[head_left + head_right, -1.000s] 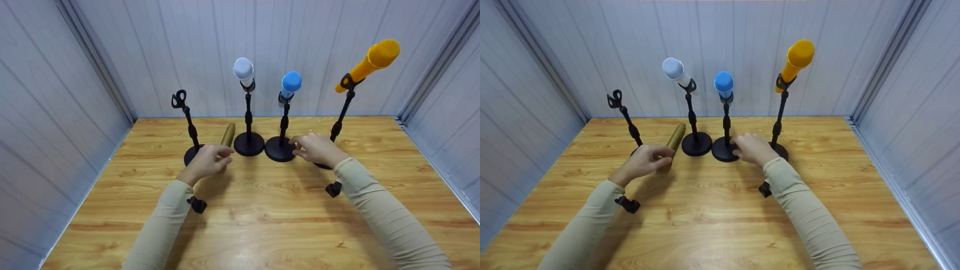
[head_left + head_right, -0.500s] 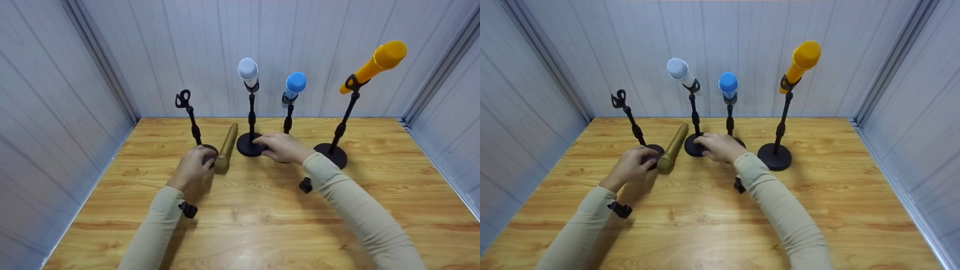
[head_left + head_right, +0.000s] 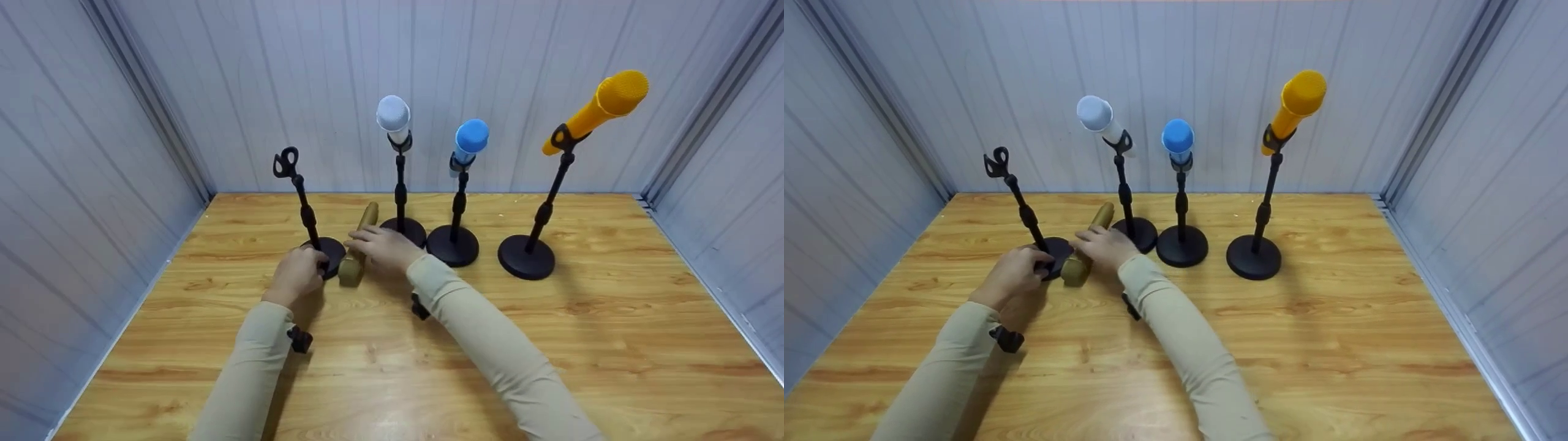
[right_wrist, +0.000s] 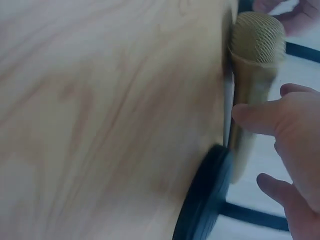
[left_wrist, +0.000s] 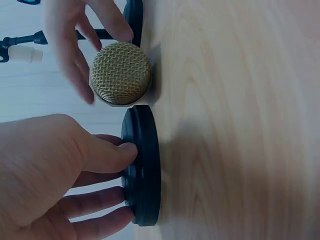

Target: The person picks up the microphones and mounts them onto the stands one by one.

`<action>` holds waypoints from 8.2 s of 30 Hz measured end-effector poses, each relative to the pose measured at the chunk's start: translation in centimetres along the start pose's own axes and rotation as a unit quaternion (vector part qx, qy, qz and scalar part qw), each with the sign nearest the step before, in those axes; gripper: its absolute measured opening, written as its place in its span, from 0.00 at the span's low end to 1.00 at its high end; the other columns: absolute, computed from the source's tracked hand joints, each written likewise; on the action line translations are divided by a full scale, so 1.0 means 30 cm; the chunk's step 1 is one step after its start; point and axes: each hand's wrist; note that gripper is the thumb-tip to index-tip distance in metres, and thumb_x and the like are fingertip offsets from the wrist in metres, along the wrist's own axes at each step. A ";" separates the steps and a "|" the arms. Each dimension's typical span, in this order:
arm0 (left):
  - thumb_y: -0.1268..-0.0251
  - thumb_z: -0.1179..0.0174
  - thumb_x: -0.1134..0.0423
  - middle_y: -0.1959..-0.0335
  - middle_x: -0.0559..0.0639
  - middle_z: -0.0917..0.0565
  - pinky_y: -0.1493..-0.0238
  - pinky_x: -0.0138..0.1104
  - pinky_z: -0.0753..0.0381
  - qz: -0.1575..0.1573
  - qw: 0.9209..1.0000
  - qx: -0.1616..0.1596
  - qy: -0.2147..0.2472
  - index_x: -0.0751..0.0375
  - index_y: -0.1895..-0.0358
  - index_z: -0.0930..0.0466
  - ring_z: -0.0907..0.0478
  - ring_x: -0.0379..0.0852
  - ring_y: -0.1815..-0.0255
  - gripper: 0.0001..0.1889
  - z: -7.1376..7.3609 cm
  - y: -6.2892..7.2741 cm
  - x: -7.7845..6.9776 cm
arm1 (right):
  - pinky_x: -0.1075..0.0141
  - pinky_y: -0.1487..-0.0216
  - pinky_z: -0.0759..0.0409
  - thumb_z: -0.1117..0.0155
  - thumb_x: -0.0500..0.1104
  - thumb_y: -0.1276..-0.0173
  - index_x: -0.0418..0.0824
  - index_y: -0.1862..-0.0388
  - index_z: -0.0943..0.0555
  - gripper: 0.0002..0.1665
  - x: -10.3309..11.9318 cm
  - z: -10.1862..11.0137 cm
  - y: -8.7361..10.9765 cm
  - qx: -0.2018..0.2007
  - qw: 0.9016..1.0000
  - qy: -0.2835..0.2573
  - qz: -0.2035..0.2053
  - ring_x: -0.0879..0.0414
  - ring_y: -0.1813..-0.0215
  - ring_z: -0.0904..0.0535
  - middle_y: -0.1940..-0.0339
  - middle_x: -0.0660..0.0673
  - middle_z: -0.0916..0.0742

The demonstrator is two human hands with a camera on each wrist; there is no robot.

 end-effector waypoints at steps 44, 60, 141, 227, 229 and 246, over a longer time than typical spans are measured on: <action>0.34 0.34 0.71 0.49 0.64 0.14 0.42 0.57 0.23 0.006 0.999 0.025 0.022 0.65 0.47 0.12 0.19 0.66 0.45 0.13 0.022 -0.015 0.011 | 0.61 0.33 0.27 0.36 0.35 0.27 0.38 0.31 0.27 0.26 0.020 0.134 0.073 -0.052 0.994 -0.089 0.036 0.50 0.34 0.23 0.36 0.42 0.19; 0.33 0.35 0.71 0.48 0.66 0.15 0.43 0.59 0.23 0.006 0.999 0.027 0.020 0.65 0.47 0.13 0.20 0.68 0.45 0.13 0.032 -0.010 0.007 | 0.62 0.41 0.22 0.39 0.45 0.22 0.38 0.35 0.31 0.23 -0.033 0.256 0.195 -0.120 0.949 -0.290 -0.042 0.56 0.42 0.21 0.44 0.43 0.20; 0.15 0.58 0.56 0.44 0.76 0.21 0.42 0.60 0.26 0.052 0.988 -0.002 0.144 0.77 0.31 0.42 0.23 0.70 0.41 0.26 0.052 -0.051 0.002 | 0.47 0.42 0.20 0.34 0.50 0.26 0.43 0.26 0.34 0.34 -0.158 0.387 0.580 -0.019 0.895 -0.397 -0.201 0.43 0.40 0.20 0.39 0.41 0.19; 0.17 0.52 0.54 0.53 0.48 0.17 0.49 0.41 0.20 -0.150 0.958 0.099 0.225 0.52 0.46 0.29 0.18 0.44 0.47 0.08 -0.176 -0.170 -0.596 | 0.45 0.45 0.18 0.36 0.31 0.27 0.28 0.31 0.34 0.29 -0.095 0.468 0.594 -0.224 0.869 -0.385 -0.216 0.40 0.42 0.18 0.39 0.34 0.17; 0.17 0.51 0.55 0.56 0.49 0.17 0.53 0.39 0.20 -0.151 0.956 0.103 0.232 0.53 0.48 0.29 0.18 0.44 0.52 0.08 -0.171 -0.167 -0.592 | 0.46 0.45 0.18 0.37 0.32 0.26 0.29 0.30 0.34 0.29 -0.094 0.470 0.597 -0.233 0.866 -0.388 -0.214 0.40 0.42 0.18 0.39 0.34 0.17; 0.21 0.45 0.54 0.45 0.55 0.18 0.46 0.39 0.18 -0.199 0.931 -0.009 0.305 0.66 0.30 0.32 0.18 0.45 0.48 0.25 -0.029 -0.168 -0.620 | 0.52 0.47 0.16 0.41 0.37 0.22 0.38 0.25 0.38 0.31 -0.160 0.465 0.628 -0.249 0.863 -0.387 -0.208 0.47 0.42 0.17 0.42 0.41 0.15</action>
Point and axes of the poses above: each hand's wrist, its own y-axis away from the middle knuckle, its own z-axis out of the back of the hand, x = y × z
